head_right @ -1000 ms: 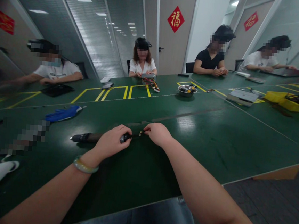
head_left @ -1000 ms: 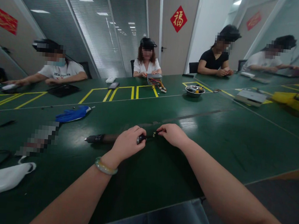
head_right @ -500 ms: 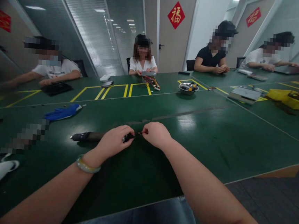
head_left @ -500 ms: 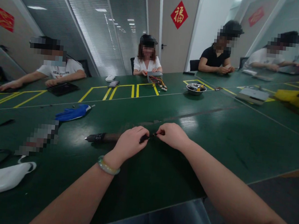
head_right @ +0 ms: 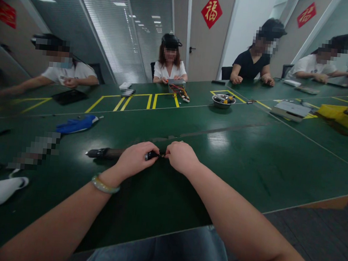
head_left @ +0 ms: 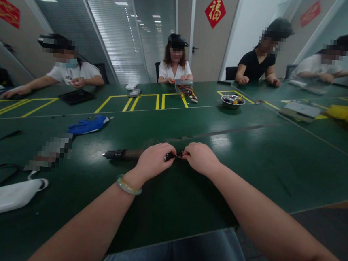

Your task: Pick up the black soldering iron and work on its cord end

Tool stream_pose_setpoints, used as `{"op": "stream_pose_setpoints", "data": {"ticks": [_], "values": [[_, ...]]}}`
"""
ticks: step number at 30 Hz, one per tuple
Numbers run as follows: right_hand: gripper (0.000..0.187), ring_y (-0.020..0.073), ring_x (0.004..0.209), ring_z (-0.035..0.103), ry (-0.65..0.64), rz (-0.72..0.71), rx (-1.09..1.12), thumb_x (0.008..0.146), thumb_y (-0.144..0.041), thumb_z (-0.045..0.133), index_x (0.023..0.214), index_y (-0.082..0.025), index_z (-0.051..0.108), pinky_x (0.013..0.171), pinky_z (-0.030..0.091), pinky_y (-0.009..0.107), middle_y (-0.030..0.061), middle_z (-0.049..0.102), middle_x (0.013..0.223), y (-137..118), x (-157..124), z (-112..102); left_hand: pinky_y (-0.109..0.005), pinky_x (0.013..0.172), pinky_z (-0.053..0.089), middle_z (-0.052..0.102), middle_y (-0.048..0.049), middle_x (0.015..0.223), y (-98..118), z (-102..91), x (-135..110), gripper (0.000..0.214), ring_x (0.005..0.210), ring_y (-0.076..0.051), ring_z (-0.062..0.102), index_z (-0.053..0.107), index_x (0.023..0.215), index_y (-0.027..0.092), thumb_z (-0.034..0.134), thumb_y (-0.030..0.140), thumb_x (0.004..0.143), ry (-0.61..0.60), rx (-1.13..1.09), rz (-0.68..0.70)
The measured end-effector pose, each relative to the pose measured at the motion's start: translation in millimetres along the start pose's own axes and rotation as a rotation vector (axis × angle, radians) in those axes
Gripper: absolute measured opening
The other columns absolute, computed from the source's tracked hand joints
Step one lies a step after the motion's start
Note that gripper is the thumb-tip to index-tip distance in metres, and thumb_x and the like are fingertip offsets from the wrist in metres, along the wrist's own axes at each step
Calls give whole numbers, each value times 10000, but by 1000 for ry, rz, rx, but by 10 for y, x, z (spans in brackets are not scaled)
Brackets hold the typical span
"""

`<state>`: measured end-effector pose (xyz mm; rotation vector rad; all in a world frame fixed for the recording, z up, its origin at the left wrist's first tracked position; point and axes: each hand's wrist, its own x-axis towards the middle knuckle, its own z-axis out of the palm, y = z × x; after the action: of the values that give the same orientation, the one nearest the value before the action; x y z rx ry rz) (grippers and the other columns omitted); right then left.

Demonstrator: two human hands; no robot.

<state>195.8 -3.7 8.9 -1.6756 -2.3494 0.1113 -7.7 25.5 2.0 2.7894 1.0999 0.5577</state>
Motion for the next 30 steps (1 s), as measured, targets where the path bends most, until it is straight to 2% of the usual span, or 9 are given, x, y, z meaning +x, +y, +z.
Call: {"op": "stream_pose_setpoints", "data": {"ticks": [19,30], "values": [[93,174,857,581,24,-62,-18,895,-253,625,887,-208,706,801,408,278,25,650,920,-31,-12,11,-347,840,464,645,-13,1008,-22,11,-2,141,949,-193,593,617,990,245,598,256,850,-1,15,15],[91,165,882,581,31,-39,32,900,-241,621,905,-208,706,820,408,272,24,654,949,-31,18,56,-343,827,458,635,-11,982,-34,6,-15,120,930,-194,587,621,973,249,591,257,857,15,1,28]]}}
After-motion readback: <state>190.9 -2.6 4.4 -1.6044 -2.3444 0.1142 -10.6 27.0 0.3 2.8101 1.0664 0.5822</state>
